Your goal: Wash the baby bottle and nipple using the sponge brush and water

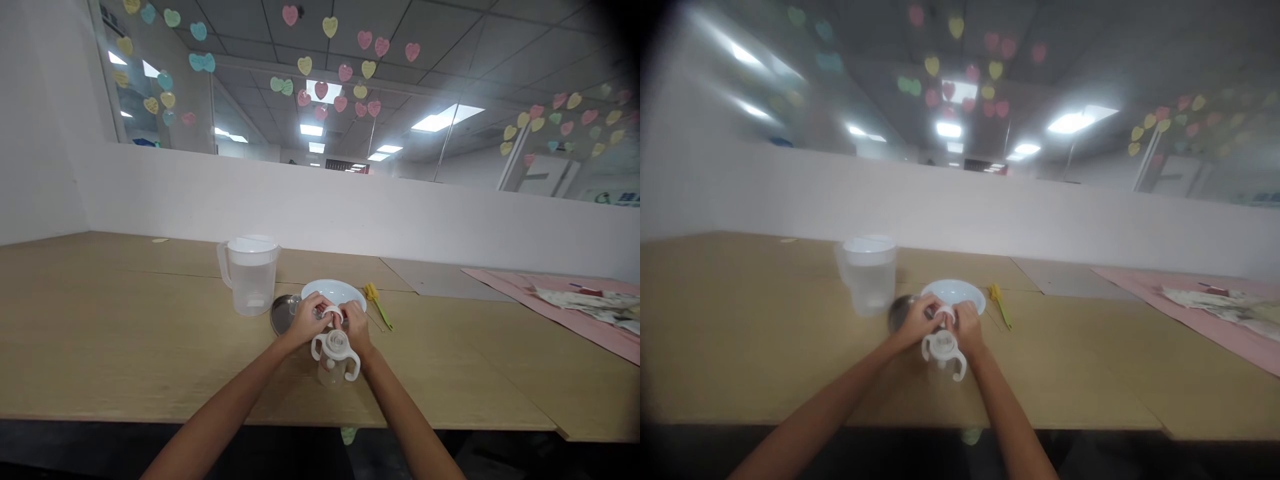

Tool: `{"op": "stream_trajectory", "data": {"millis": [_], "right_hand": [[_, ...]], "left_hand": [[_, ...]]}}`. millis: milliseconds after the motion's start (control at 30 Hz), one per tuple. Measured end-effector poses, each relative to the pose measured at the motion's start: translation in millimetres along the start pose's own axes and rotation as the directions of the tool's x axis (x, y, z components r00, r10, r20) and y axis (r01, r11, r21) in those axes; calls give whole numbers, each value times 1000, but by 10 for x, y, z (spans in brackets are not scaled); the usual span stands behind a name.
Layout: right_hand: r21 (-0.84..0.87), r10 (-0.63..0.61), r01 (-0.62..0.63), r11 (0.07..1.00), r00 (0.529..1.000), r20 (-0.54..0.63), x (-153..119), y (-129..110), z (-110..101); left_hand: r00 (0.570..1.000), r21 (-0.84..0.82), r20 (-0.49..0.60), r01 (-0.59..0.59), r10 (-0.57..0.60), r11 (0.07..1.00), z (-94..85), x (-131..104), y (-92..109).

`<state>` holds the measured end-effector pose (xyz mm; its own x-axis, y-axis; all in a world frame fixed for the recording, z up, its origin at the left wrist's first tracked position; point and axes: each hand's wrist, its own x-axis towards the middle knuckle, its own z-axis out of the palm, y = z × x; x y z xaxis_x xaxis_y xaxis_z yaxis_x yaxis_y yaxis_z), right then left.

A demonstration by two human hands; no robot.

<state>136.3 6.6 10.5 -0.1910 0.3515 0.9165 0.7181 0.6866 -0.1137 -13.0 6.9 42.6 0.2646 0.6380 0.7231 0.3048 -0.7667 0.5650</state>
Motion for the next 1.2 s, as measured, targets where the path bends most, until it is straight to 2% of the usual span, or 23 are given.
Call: {"op": "stream_trajectory", "data": {"millis": [133, 233, 333, 400, 500, 700, 1033, 1200], "right_hand": [[-28, 20, -20, 999, 1000, -17, -29, 45, 36], [-23, 71, -72, 997, 997, -44, -51, 81, 50], [18, 130, -129, 991, 989, -75, -56, 90, 45], [53, 148, -144, 988, 986, -80, -46, 74, 33], [83, 147, -140, 987, 986, -83, -27, 43, 13], [85, 70, -66, 994, 997, -42, -36, 50, 22], [100, 52, -49, 994, 998, -24, -23, -12, 8], [84, 94, -89, 992, 994, -54, -36, 1, 29]], "left_hand": [[999, -61, 44, 2, 0, 998, -1, -12, -38], [996, -92, 82, 54, -46, 994, 16, -26, -43], [993, -125, 71, 106, -98, 986, 34, -34, -40], [995, -129, 38, 101, -97, 987, 35, -32, -43], [999, -62, -16, 51, -52, 997, 21, -28, -51], [1000, 83, 8, -23, 22, 996, -6, -39, -17], [999, 107, -28, -30, 33, 994, -1, -42, 37], [999, 106, -26, -20, 23, 994, -3, -21, 39]]}}
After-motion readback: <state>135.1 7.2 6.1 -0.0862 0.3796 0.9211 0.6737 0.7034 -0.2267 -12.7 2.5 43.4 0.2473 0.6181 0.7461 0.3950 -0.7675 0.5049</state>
